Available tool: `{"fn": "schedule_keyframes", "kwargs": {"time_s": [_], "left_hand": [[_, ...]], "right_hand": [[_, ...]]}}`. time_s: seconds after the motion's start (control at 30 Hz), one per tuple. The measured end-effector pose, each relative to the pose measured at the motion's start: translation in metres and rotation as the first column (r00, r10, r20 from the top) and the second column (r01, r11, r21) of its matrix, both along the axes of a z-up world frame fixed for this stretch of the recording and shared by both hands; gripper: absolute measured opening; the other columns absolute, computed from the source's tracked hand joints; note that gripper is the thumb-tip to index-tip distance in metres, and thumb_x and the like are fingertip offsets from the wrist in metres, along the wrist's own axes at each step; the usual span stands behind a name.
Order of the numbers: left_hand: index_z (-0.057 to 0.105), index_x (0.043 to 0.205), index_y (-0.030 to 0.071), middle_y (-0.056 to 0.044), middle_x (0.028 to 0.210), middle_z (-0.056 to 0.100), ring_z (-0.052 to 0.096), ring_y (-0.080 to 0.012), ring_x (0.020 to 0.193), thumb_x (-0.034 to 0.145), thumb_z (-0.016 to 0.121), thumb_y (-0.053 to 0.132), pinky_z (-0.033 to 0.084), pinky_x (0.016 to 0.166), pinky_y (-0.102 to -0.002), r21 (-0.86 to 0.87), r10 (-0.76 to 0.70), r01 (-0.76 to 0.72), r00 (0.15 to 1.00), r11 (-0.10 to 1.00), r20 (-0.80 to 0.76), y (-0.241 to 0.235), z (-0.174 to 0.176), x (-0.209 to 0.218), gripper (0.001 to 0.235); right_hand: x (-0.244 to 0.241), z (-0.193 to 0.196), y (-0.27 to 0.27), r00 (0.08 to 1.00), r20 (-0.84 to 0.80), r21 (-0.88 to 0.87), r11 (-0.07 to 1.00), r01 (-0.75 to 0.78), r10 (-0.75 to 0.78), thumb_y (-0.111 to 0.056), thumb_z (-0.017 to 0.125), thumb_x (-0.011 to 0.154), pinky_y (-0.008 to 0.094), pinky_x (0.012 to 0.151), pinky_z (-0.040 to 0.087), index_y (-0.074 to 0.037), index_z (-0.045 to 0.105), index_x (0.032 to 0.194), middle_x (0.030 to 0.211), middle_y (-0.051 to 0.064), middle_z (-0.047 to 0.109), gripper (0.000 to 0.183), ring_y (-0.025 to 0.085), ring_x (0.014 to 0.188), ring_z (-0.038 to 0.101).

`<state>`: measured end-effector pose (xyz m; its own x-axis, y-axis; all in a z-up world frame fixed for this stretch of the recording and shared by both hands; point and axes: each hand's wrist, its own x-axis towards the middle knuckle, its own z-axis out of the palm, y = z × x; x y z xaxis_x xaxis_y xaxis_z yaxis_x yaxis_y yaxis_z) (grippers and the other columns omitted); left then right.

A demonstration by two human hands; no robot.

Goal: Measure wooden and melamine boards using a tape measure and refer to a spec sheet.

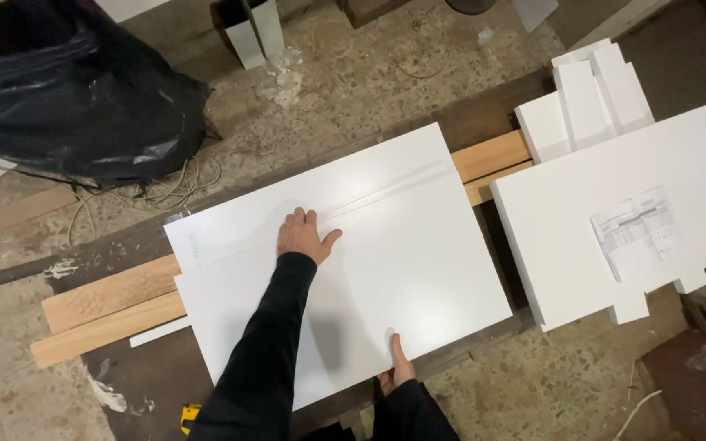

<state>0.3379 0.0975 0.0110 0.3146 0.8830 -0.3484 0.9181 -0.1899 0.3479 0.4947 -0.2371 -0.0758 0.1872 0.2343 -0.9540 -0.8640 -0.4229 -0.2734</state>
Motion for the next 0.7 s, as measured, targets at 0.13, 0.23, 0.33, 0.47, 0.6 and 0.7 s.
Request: {"fn": "schedule_keyframes", "kwargs": {"time_s": [0.13,0.23,0.33,0.47,0.6,0.7], "left_hand": [[0.063,0.12,-0.003,-0.018,0.117,0.057,0.055,-0.0333,0.105,0.089,0.067,0.059,0.048,0.091,-0.045,0.096,0.06,-0.063,0.998,0.993,0.035,-0.011,-0.007,-0.002,0.069],[0.064,0.116,-0.003,-0.018,0.117,0.057,0.055,-0.033,0.107,0.092,0.065,0.061,0.047,0.096,-0.045,0.113,0.071,-0.074,0.997,0.991,0.028,-0.013,-0.006,-0.004,0.068],[0.065,0.117,-0.003,-0.017,0.117,0.057,0.055,-0.0327,0.109,0.091,0.063,0.063,0.047,0.095,-0.045,0.123,0.075,-0.081,0.996,0.989,0.052,-0.011,-0.008,-0.009,0.071],[0.065,0.119,-0.002,-0.016,0.122,0.057,0.054,-0.0317,0.114,0.091,0.059,0.068,0.048,0.097,-0.045,-0.006,0.131,-0.131,0.991,0.991,-0.014,-0.015,0.005,-0.016,0.075],[0.067,0.124,0.004,-0.015,0.123,0.056,0.052,-0.0317,0.117,0.086,0.056,0.075,0.047,0.096,-0.047,-0.093,0.214,-0.212,0.977,0.973,0.02,-0.027,0.026,-0.033,0.082],[0.07,0.122,0.005,-0.014,0.125,0.056,0.052,-0.0314,0.119,0.084,0.054,0.081,0.046,0.098,-0.047,-0.168,0.293,-0.286,0.956,0.943,0.015,-0.038,0.053,-0.05,0.086]], "right_hand": [[-0.022,0.069,0.032,0.994,0.071,-0.168,0.984,-0.065,0.078,-0.068,0.065,0.084,0.037,0.054,0.039,-0.004,0.066,0.126,0.092,0.008,0.07,0.077,0.017,0.066,0.057],[-0.022,0.073,0.02,0.971,0.132,-0.301,0.941,-0.151,0.198,-0.07,0.067,0.084,0.037,0.05,0.035,0.003,0.072,0.11,0.073,0.006,0.059,0.078,0.016,0.055,0.05],[-0.012,0.028,-0.007,0.915,0.204,-0.378,0.89,-0.254,0.348,-0.072,0.07,0.085,0.039,0.048,0.034,0.003,0.055,0.096,0.064,0.003,0.037,0.078,0.015,0.05,0.035],[-0.015,0.084,0.01,0.919,0.192,-0.391,0.886,-0.249,0.343,-0.073,0.074,0.085,0.041,0.048,0.031,0.005,0.052,0.094,0.066,0.005,0.034,0.081,0.019,0.051,0.031],[-0.024,0.144,0.032,0.961,0.259,-0.163,0.985,-0.055,0.097,-0.05,0.074,0.085,0.046,0.064,0.053,0.009,0.058,0.122,0.096,0.019,0.064,0.072,0.03,0.079,0.065],[-0.02,0.178,0.03,0.942,0.332,-0.07,0.997,-0.022,0.044,-0.039,0.072,0.087,0.052,0.071,0.061,0.008,0.049,0.135,0.112,0.028,0.068,0.071,0.038,0.09,0.073]]}}
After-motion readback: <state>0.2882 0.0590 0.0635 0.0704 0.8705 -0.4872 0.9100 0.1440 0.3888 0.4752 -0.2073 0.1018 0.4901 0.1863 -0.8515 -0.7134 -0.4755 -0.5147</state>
